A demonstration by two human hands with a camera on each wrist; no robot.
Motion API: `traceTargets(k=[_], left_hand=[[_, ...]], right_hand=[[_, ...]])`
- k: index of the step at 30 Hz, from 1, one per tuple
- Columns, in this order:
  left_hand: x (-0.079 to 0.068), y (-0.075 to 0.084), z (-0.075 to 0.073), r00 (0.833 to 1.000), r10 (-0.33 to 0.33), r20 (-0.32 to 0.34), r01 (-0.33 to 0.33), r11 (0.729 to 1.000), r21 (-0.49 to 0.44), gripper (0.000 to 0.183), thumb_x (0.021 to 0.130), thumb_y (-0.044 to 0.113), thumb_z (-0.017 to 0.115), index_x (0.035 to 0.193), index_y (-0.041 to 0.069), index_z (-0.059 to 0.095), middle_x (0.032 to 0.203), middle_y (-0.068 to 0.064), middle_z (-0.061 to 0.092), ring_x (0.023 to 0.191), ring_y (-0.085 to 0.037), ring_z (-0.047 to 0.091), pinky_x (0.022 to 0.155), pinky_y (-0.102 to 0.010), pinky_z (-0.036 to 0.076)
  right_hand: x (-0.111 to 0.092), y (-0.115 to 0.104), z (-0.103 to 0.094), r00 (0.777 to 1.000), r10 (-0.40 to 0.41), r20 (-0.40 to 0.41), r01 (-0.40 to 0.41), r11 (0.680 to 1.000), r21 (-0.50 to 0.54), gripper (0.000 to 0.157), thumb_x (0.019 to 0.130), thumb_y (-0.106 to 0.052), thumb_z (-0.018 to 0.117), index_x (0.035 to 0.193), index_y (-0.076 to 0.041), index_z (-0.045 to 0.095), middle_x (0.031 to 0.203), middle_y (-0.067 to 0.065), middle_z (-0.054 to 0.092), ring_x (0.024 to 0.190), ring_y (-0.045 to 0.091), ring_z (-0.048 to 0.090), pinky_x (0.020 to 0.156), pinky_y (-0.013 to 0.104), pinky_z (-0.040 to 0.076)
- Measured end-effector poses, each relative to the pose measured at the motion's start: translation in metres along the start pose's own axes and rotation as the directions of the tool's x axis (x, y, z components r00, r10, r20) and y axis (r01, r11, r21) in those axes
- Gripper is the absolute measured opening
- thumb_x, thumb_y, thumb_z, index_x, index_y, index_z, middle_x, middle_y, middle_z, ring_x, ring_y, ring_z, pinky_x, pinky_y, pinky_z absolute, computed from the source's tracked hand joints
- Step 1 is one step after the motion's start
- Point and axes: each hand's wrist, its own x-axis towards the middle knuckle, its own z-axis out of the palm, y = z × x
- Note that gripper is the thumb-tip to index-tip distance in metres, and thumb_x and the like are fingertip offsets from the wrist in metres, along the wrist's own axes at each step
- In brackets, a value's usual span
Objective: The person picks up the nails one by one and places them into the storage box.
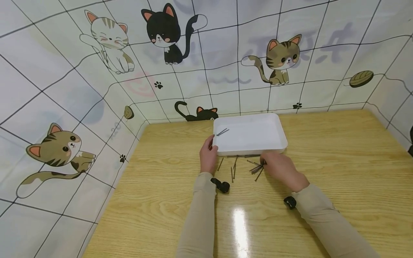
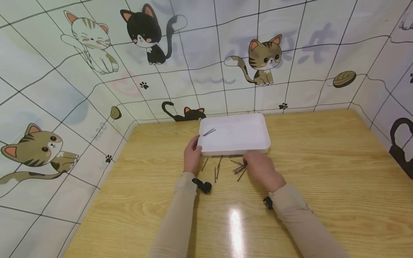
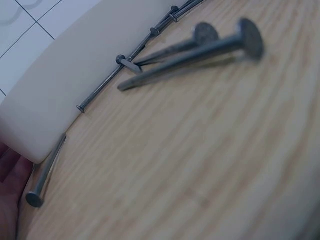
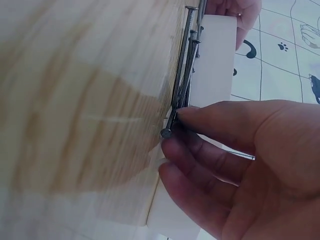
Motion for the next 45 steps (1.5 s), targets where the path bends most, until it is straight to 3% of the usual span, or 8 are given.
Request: traceTargets(k=[11, 15, 23, 27, 35, 41, 45], left_hand=[[-0.001, 0.001, 0.0, 1.0, 0.009, -0.001, -0.009, 1.0, 0.003, 0.046, 0.085, 0.012, 0.044, 0.13, 0.023, 0.047, 0.126, 0.011, 0.047, 0.115, -0.009, 0.043, 0.091, -0.034, 0.039], [-0.001, 0.001, 0.0, 1.0, 0.006, -0.006, -0.006, 1.0, 0.01, 0.046, 0.085, 0.012, 0.044, 0.129, 0.024, 0.048, 0.125, 0.011, 0.047, 0.115, -0.009, 0.043, 0.092, -0.033, 0.038], [0.001, 0.002, -0.001, 1.0, 0.009, -0.009, -0.009, 1.0, 0.02, 0.046, 0.085, 0.013, 0.043, 0.129, 0.025, 0.048, 0.125, 0.013, 0.047, 0.115, -0.009, 0.043, 0.092, -0.034, 0.038], [0.0, 0.001, -0.002, 1.0, 0.013, -0.006, -0.013, 1.0, 0.01, 0.046, 0.085, 0.012, 0.043, 0.13, 0.022, 0.048, 0.126, 0.012, 0.047, 0.116, -0.01, 0.043, 0.091, -0.035, 0.038], [0.0, 0.002, -0.002, 1.0, 0.012, -0.002, -0.012, 1.0, 0.006, 0.046, 0.085, 0.012, 0.044, 0.13, 0.023, 0.048, 0.126, 0.012, 0.047, 0.116, -0.01, 0.043, 0.092, -0.035, 0.038], [0.0, 0.001, -0.001, 1.0, 0.012, 0.001, -0.012, 1.0, 0.007, 0.047, 0.085, 0.012, 0.044, 0.13, 0.024, 0.048, 0.126, 0.012, 0.046, 0.116, -0.01, 0.043, 0.092, -0.035, 0.038], [0.001, 0.0, 0.0, 1.0, 0.008, 0.003, -0.008, 1.0, -0.005, 0.047, 0.085, 0.011, 0.044, 0.129, 0.026, 0.048, 0.127, 0.013, 0.046, 0.116, -0.009, 0.043, 0.091, -0.035, 0.039]], right_hand=[[0.0, 0.001, 0.0, 1.0, -0.02, 0.006, 0.02, 0.999, -0.025, 0.011, 0.08, -0.003, 0.057, 0.087, -0.008, 0.064, 0.084, 0.004, 0.063, 0.067, 0.015, 0.054, 0.051, 0.031, 0.041], [0.001, 0.002, 0.0, 0.999, -0.036, 0.006, 0.036, 0.999, 0.001, 0.004, 0.081, -0.009, 0.061, 0.085, -0.007, 0.063, 0.081, 0.002, 0.061, 0.064, 0.012, 0.051, 0.052, 0.03, 0.04], [0.004, 0.004, -0.001, 0.997, -0.078, 0.002, 0.078, 0.993, 0.085, 0.006, 0.08, -0.011, 0.064, 0.084, -0.008, 0.067, 0.081, 0.001, 0.062, 0.07, 0.013, 0.055, 0.06, 0.032, 0.045], [0.006, 0.004, 0.0, 0.995, -0.094, -0.03, 0.097, 0.988, 0.121, 0.007, 0.08, -0.014, 0.064, 0.084, -0.01, 0.069, 0.08, 0.0, 0.063, 0.071, 0.013, 0.056, 0.063, 0.033, 0.046], [0.006, 0.001, -0.001, 0.993, -0.033, -0.115, 0.055, 0.981, 0.185, 0.013, 0.084, -0.021, 0.06, 0.09, -0.011, 0.067, 0.083, -0.001, 0.063, 0.069, 0.013, 0.056, 0.061, 0.033, 0.044], [0.008, 0.003, -0.003, 0.996, 0.023, -0.092, 0.007, 0.948, 0.317, 0.018, 0.087, -0.025, 0.056, 0.095, -0.013, 0.066, 0.085, -0.001, 0.063, 0.068, 0.012, 0.055, 0.059, 0.031, 0.043], [0.011, 0.007, -0.004, 0.997, 0.06, -0.055, -0.028, 0.884, 0.468, 0.026, 0.088, -0.033, 0.054, 0.099, -0.012, 0.065, 0.087, 0.004, 0.064, 0.074, 0.018, 0.059, 0.062, 0.033, 0.045]])
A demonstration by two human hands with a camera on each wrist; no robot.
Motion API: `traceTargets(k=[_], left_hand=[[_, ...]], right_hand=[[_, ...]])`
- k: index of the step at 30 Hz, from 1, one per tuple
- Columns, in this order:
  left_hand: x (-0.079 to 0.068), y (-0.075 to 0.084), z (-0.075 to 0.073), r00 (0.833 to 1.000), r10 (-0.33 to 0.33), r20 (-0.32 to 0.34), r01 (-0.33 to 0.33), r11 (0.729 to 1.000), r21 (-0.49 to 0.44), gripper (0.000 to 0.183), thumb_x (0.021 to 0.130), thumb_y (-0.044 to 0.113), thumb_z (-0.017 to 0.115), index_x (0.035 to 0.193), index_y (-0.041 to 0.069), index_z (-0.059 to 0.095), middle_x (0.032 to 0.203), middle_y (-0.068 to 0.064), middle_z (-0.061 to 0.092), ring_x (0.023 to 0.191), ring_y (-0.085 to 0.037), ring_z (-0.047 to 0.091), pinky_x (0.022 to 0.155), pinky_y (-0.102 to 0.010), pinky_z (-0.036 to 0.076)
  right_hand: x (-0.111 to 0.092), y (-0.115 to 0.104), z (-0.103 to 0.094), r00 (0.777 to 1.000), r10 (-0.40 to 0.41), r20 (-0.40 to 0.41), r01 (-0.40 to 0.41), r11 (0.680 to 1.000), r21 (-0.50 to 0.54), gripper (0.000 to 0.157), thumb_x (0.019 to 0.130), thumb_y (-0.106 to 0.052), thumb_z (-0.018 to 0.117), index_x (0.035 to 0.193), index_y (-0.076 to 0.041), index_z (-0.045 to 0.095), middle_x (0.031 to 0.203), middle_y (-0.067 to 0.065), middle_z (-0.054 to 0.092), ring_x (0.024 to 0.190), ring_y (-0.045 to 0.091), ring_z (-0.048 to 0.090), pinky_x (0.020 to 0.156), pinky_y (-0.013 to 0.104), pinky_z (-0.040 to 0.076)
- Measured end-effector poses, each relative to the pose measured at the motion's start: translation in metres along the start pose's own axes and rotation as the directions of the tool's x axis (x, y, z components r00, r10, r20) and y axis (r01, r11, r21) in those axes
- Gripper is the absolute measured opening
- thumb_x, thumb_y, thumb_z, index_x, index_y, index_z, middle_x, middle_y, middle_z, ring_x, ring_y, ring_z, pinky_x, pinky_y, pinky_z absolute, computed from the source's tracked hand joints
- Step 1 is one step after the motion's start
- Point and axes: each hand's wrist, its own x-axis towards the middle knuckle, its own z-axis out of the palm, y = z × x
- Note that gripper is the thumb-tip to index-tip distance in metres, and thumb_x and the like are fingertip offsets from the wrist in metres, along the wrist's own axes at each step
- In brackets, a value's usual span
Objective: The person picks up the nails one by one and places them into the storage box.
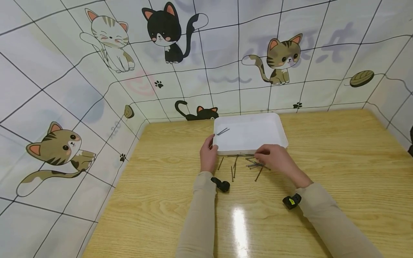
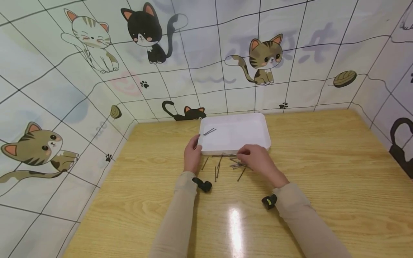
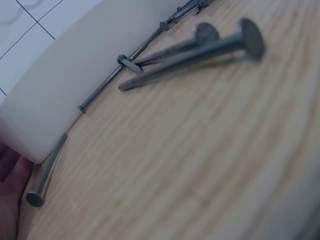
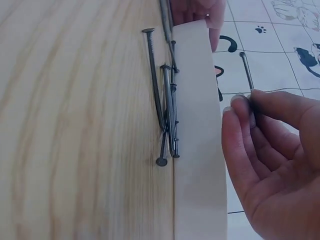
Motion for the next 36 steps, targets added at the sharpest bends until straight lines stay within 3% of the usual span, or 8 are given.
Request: traceTargets(k=[6, 11, 16, 25, 34, 36], left_hand=[[-0.001, 0.001, -0.001, 1.0, -0.004, -0.001, 0.004, 1.0, -0.005, 0.046, 0.085, 0.012, 0.044, 0.128, 0.026, 0.049, 0.126, 0.012, 0.047, 0.116, -0.009, 0.043, 0.091, -0.035, 0.038], [0.0, 0.002, -0.001, 1.0, 0.0, -0.008, 0.0, 1.0, -0.001, 0.046, 0.085, 0.012, 0.044, 0.129, 0.024, 0.048, 0.126, 0.011, 0.047, 0.117, -0.011, 0.043, 0.092, -0.034, 0.038], [0.001, 0.002, -0.001, 1.0, -0.001, -0.006, 0.001, 1.0, 0.007, 0.046, 0.085, 0.012, 0.044, 0.129, 0.025, 0.049, 0.126, 0.011, 0.048, 0.116, -0.012, 0.043, 0.092, -0.033, 0.038], [0.0, 0.001, -0.001, 1.0, -0.01, -0.006, 0.01, 1.0, 0.001, 0.046, 0.085, 0.013, 0.044, 0.128, 0.027, 0.049, 0.126, 0.011, 0.048, 0.115, -0.011, 0.044, 0.09, -0.034, 0.039], [0.002, 0.0, -0.001, 1.0, -0.015, -0.017, 0.015, 1.0, 0.004, 0.046, 0.083, 0.012, 0.045, 0.125, 0.03, 0.05, 0.124, 0.013, 0.049, 0.113, -0.009, 0.045, 0.091, -0.032, 0.039], [0.002, 0.0, -0.001, 1.0, -0.018, -0.015, 0.018, 1.0, 0.003, 0.046, 0.084, 0.012, 0.045, 0.125, 0.03, 0.05, 0.123, 0.013, 0.049, 0.112, -0.009, 0.045, 0.091, -0.032, 0.039]], right_hand=[[0.01, 0.003, -0.003, 0.999, 0.049, 0.003, -0.048, 0.965, 0.258, 0.038, 0.085, -0.034, 0.057, 0.104, -0.001, 0.061, 0.094, 0.018, 0.062, 0.084, 0.027, 0.061, 0.072, 0.037, 0.049], [0.021, 0.004, -0.005, 0.993, 0.111, 0.03, -0.113, 0.891, 0.44, 0.041, 0.086, -0.029, 0.057, 0.111, 0.003, 0.056, 0.106, 0.023, 0.057, 0.096, 0.033, 0.057, 0.081, 0.042, 0.046], [0.034, 0.003, -0.004, 0.991, 0.124, 0.051, -0.131, 0.815, 0.564, 0.042, 0.088, -0.024, 0.055, 0.117, 0.006, 0.051, 0.112, 0.022, 0.056, 0.1, 0.029, 0.057, 0.085, 0.041, 0.043], [0.058, 0.0, 0.002, 0.991, 0.121, 0.049, -0.125, 0.755, 0.643, 0.044, 0.089, -0.02, 0.053, 0.123, 0.008, 0.045, 0.114, 0.022, 0.055, 0.096, 0.021, 0.06, 0.083, 0.035, 0.045], [0.078, -0.016, -0.004, 0.987, 0.154, 0.054, -0.15, 0.724, 0.673, 0.038, 0.091, -0.006, 0.048, 0.125, 0.01, 0.044, 0.117, 0.026, 0.052, 0.099, 0.023, 0.059, 0.079, 0.028, 0.047], [0.082, -0.018, -0.006, 0.986, 0.156, 0.059, -0.155, 0.73, 0.666, 0.038, 0.09, -0.004, 0.047, 0.125, 0.01, 0.043, 0.119, 0.028, 0.049, 0.102, 0.025, 0.057, 0.08, 0.028, 0.047]])
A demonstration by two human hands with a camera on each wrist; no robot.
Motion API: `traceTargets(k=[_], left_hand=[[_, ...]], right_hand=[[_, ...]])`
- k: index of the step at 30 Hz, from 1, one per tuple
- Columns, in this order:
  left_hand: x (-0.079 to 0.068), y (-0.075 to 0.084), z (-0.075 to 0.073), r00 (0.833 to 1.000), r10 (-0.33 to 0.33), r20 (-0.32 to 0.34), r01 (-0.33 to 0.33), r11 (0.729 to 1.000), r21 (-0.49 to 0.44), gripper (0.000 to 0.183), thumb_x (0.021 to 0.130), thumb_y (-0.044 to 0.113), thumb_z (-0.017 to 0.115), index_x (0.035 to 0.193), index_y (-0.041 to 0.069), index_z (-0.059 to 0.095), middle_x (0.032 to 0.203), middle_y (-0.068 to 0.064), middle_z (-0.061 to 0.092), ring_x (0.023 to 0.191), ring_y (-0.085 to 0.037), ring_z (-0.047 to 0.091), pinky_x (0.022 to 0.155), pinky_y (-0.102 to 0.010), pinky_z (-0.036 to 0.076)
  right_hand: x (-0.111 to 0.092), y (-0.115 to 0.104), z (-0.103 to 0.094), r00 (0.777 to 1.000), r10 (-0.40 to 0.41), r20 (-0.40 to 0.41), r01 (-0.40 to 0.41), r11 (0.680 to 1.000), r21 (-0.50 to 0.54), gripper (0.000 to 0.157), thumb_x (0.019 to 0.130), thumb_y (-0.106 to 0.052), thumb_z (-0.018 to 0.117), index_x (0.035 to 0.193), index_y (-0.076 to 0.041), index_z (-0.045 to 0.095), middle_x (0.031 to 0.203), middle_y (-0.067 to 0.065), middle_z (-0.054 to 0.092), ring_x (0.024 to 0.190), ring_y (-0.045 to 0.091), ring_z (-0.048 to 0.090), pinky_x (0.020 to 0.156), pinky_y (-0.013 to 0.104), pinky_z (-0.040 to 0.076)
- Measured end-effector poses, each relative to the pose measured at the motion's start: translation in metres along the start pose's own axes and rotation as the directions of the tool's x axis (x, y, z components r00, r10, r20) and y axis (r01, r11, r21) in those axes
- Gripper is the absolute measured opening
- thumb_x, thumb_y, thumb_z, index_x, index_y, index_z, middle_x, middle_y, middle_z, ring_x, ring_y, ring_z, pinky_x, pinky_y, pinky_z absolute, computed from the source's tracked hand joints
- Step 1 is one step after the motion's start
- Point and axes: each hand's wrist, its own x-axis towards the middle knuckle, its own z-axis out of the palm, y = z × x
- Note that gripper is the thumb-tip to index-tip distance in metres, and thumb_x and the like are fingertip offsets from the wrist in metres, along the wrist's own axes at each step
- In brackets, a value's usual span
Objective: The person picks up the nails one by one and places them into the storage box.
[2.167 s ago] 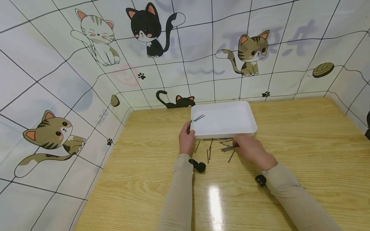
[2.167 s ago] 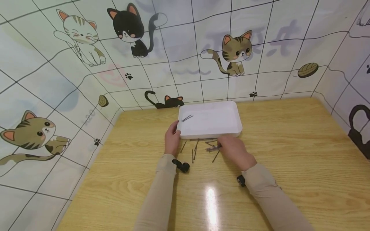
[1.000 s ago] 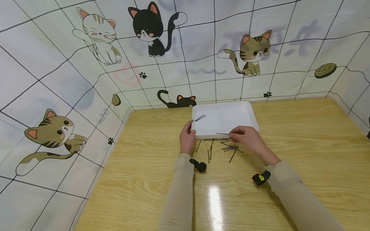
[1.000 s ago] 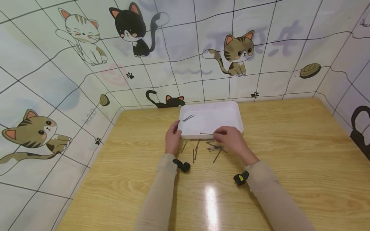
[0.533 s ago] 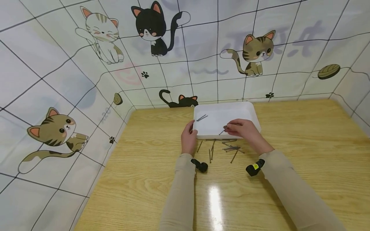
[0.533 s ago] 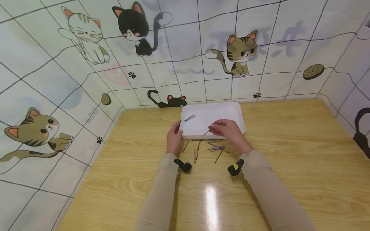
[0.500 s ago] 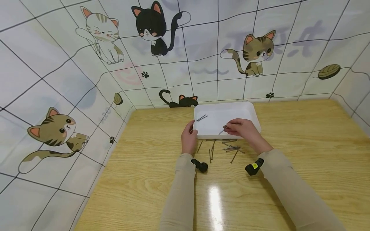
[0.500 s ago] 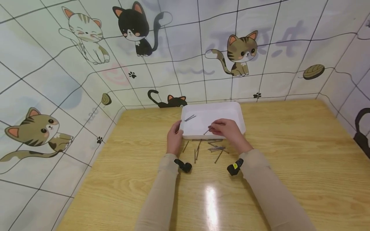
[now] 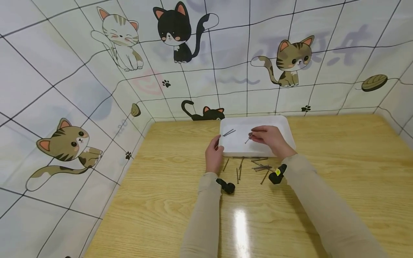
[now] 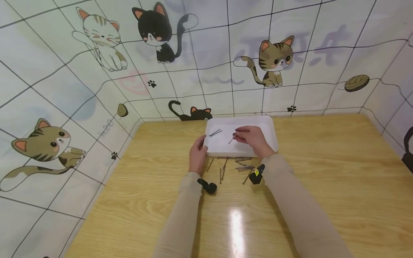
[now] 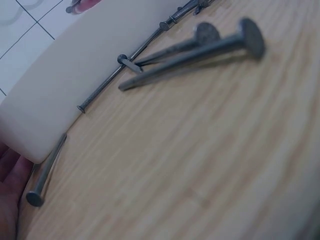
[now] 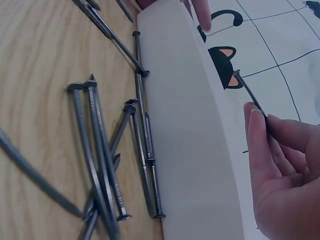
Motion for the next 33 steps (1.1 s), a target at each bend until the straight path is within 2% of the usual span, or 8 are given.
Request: traceTargets(k=[6, 10, 17, 24, 27, 29, 33], left_hand=[[0.0, -0.003, 0.001, 1.0, -0.009, 0.005, 0.009, 1.0, -0.006, 0.046, 0.084, 0.013, 0.045, 0.125, 0.032, 0.05, 0.123, 0.013, 0.049, 0.113, -0.009, 0.045, 0.091, -0.033, 0.039], [-0.001, -0.003, 0.004, 1.0, -0.013, 0.005, 0.013, 1.0, 0.001, 0.046, 0.083, 0.013, 0.045, 0.126, 0.031, 0.05, 0.124, 0.015, 0.048, 0.113, -0.008, 0.045, 0.091, -0.033, 0.039], [-0.002, -0.004, 0.007, 1.0, -0.018, 0.005, 0.018, 1.0, 0.008, 0.047, 0.082, 0.013, 0.045, 0.128, 0.026, 0.05, 0.124, 0.014, 0.049, 0.113, -0.008, 0.045, 0.091, -0.032, 0.039], [0.002, -0.005, 0.003, 1.0, 0.001, -0.006, -0.001, 1.0, 0.015, 0.047, 0.083, 0.014, 0.044, 0.128, 0.027, 0.049, 0.125, 0.012, 0.049, 0.113, -0.008, 0.045, 0.09, -0.033, 0.039], [0.003, -0.004, 0.002, 1.0, -0.002, -0.006, 0.002, 1.0, 0.014, 0.047, 0.083, 0.014, 0.044, 0.128, 0.027, 0.049, 0.125, 0.011, 0.049, 0.113, -0.008, 0.045, 0.09, -0.033, 0.039], [0.003, -0.004, 0.001, 1.0, -0.005, -0.004, 0.005, 1.0, 0.01, 0.048, 0.083, 0.014, 0.044, 0.128, 0.028, 0.049, 0.125, 0.011, 0.049, 0.113, -0.008, 0.045, 0.09, -0.033, 0.039], [0.002, -0.004, 0.001, 1.0, -0.013, -0.002, 0.013, 1.0, 0.005, 0.048, 0.082, 0.014, 0.044, 0.127, 0.029, 0.049, 0.124, 0.014, 0.049, 0.113, -0.007, 0.045, 0.09, -0.032, 0.039]], right_hand=[[0.024, 0.01, 0.0, 0.997, 0.055, -0.045, -0.054, 0.998, 0.024, 0.042, 0.087, -0.004, 0.053, 0.128, 0.004, 0.043, 0.115, 0.021, 0.055, 0.094, 0.019, 0.06, 0.076, 0.025, 0.048], [0.028, 0.012, 0.004, 0.991, 0.118, -0.064, -0.113, 0.991, 0.071, 0.046, 0.087, -0.004, 0.054, 0.13, 0.004, 0.04, 0.116, 0.021, 0.054, 0.09, 0.015, 0.062, 0.076, 0.024, 0.048], [0.036, 0.026, 0.008, 0.983, 0.156, -0.096, -0.161, 0.986, -0.051, 0.04, 0.087, -0.006, 0.054, 0.124, 0.007, 0.047, 0.116, 0.023, 0.054, 0.087, 0.016, 0.063, 0.075, 0.026, 0.048], [0.05, 0.037, 0.011, 0.98, 0.149, -0.128, -0.155, 0.987, -0.038, 0.038, 0.085, -0.005, 0.057, 0.121, 0.007, 0.05, 0.109, 0.021, 0.055, 0.086, 0.018, 0.063, 0.076, 0.029, 0.048], [0.054, 0.04, 0.013, 0.983, 0.133, -0.124, -0.145, 0.985, -0.095, 0.037, 0.085, -0.005, 0.057, 0.119, 0.006, 0.051, 0.11, 0.02, 0.054, 0.083, 0.015, 0.063, 0.075, 0.028, 0.049], [0.055, 0.04, 0.014, 0.987, 0.113, -0.115, -0.133, 0.973, -0.187, 0.035, 0.085, -0.007, 0.057, 0.117, 0.005, 0.054, 0.111, 0.019, 0.055, 0.082, 0.013, 0.063, 0.074, 0.026, 0.049], [0.056, 0.039, 0.016, 0.992, 0.079, -0.097, -0.111, 0.914, -0.39, 0.03, 0.086, -0.014, 0.057, 0.112, 0.001, 0.058, 0.109, 0.017, 0.058, 0.079, 0.012, 0.06, 0.069, 0.025, 0.049]])
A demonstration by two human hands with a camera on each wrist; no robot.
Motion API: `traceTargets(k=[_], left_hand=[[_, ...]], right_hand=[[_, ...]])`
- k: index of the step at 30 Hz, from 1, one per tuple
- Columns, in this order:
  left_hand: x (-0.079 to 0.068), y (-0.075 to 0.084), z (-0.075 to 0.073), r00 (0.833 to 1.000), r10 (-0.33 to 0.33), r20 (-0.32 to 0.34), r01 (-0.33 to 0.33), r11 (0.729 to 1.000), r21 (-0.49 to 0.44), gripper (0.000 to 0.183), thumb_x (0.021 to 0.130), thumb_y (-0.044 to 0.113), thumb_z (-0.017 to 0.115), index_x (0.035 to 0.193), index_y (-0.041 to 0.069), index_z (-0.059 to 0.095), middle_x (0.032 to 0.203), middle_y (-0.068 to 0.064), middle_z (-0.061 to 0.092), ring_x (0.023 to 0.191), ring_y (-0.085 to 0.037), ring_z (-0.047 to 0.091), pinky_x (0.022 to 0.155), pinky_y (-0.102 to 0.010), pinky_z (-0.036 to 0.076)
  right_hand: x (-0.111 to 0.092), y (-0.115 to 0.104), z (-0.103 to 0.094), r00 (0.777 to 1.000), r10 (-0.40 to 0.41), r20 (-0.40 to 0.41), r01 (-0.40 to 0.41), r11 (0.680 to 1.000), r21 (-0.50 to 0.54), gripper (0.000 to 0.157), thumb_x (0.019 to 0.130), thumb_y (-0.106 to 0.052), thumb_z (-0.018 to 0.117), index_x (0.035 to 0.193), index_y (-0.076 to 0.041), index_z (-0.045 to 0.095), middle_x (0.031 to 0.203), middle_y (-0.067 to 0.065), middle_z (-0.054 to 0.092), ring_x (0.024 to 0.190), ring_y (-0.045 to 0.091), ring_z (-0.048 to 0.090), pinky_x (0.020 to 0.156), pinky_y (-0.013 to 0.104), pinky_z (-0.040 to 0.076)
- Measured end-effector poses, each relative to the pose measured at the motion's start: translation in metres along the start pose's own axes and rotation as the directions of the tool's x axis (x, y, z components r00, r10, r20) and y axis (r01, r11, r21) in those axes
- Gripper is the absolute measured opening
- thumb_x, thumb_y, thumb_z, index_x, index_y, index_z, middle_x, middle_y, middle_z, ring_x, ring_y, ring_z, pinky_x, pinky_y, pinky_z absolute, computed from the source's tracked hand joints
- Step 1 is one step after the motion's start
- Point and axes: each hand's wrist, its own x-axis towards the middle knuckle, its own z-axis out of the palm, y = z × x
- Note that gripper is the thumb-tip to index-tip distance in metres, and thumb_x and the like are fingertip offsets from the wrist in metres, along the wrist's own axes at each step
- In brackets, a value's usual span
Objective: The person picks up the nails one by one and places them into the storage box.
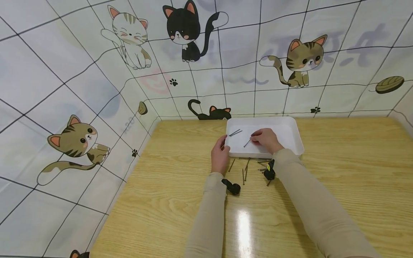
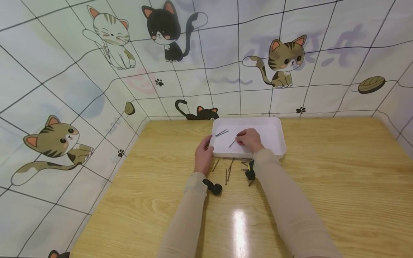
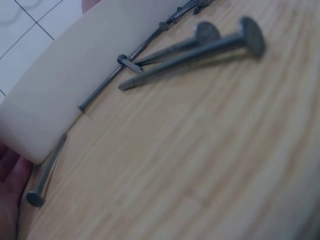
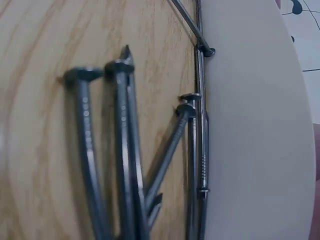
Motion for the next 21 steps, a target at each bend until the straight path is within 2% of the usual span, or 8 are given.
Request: traceTargets(k=[5, 16, 21], left_hand=[[-0.0008, 0.0018, -0.0003, 1.0, 0.001, -0.002, -0.001, 1.0, 0.005, 0.048, 0.082, 0.013, 0.044, 0.127, 0.029, 0.05, 0.123, 0.016, 0.048, 0.113, -0.007, 0.045, 0.09, -0.032, 0.039], [-0.0011, 0.0029, -0.0005, 1.0, 0.015, -0.003, -0.015, 1.0, 0.018, 0.047, 0.084, 0.013, 0.044, 0.129, 0.025, 0.049, 0.124, 0.014, 0.049, 0.113, -0.009, 0.046, 0.091, -0.033, 0.039], [-0.0011, 0.0032, -0.0005, 1.0, 0.017, -0.003, -0.017, 1.0, 0.012, 0.047, 0.083, 0.013, 0.045, 0.129, 0.025, 0.049, 0.124, 0.013, 0.049, 0.113, -0.009, 0.046, 0.09, -0.033, 0.039]], right_hand=[[0.0011, -0.0029, 0.0015, 1.0, -0.009, -0.002, 0.009, 0.991, -0.133, 0.028, 0.086, -0.017, 0.057, 0.108, -0.001, 0.062, 0.105, 0.016, 0.059, 0.074, 0.013, 0.059, 0.065, 0.025, 0.048], [0.0049, -0.0035, 0.007, 0.999, -0.032, -0.042, 0.02, 0.968, -0.252, 0.023, 0.084, -0.017, 0.061, 0.1, -0.002, 0.065, 0.089, 0.012, 0.064, 0.067, 0.014, 0.059, 0.06, 0.026, 0.047], [0.0031, -0.0048, 0.0064, 0.998, -0.038, -0.041, 0.027, 0.968, -0.251, 0.023, 0.084, -0.016, 0.061, 0.101, -0.001, 0.065, 0.089, 0.012, 0.064, 0.069, 0.015, 0.059, 0.061, 0.027, 0.047]])
